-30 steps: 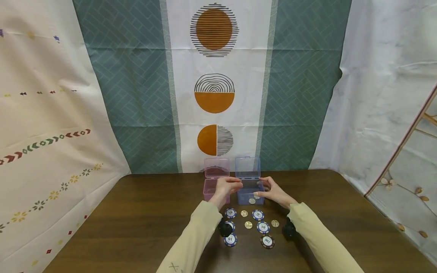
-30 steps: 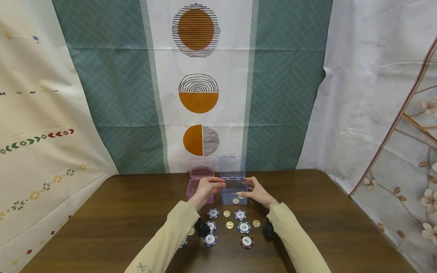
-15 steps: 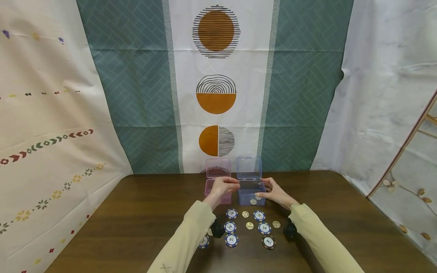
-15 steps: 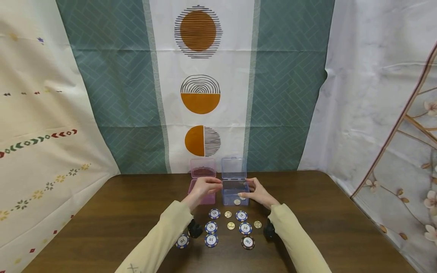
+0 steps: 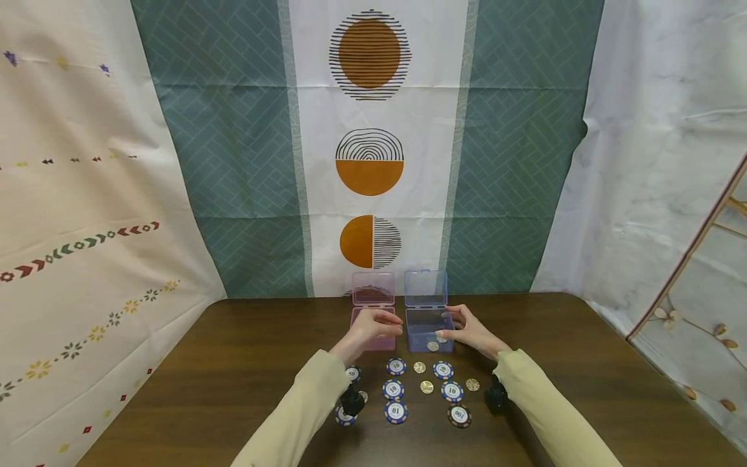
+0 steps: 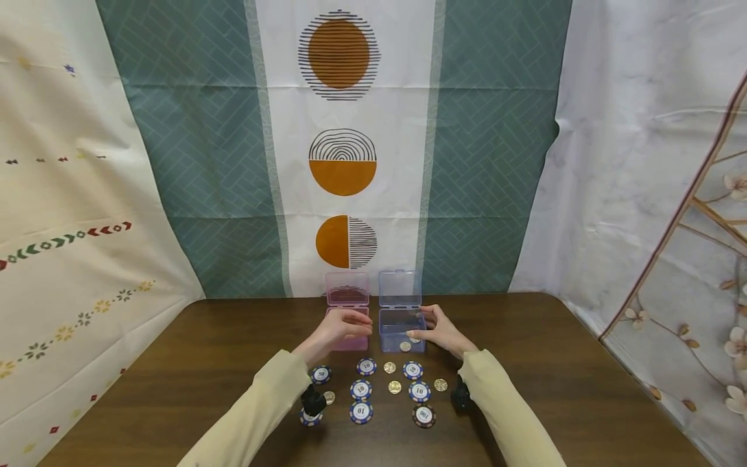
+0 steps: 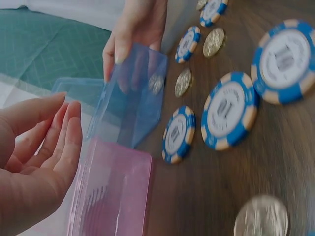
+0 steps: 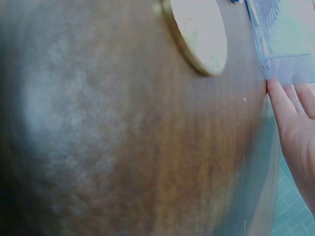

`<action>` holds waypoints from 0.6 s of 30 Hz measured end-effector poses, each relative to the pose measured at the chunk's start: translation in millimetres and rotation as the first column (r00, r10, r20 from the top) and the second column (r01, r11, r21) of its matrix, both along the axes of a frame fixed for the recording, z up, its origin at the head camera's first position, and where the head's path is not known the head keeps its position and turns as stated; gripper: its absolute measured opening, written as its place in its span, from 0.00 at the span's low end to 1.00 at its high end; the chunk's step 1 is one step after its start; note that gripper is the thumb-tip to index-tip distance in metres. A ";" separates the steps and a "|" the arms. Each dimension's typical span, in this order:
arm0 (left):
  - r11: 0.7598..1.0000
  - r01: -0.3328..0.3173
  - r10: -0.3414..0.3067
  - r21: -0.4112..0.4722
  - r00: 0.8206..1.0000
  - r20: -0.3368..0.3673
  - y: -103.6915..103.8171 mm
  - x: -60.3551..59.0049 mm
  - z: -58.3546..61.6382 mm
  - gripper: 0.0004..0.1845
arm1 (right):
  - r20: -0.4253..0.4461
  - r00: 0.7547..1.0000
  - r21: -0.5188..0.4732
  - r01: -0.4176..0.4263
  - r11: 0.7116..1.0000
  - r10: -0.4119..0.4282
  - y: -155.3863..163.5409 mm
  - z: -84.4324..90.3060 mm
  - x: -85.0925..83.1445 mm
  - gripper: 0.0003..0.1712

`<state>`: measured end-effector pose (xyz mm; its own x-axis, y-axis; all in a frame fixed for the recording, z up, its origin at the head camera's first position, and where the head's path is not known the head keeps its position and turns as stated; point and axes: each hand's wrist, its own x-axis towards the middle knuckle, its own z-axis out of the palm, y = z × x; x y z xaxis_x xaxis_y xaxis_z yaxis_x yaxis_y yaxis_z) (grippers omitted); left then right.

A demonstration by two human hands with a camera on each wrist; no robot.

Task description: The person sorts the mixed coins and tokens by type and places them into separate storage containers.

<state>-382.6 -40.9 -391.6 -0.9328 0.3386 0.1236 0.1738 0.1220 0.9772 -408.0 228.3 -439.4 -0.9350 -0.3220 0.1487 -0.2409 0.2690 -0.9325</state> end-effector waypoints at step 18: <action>0.931 0.261 -0.274 -0.255 0.962 -0.014 -60.7 3.1 -7.2 0.12 | 0.028 0.999 -0.007 -0.022 1.000 0.022 -7.8 25.2 20.6 0.40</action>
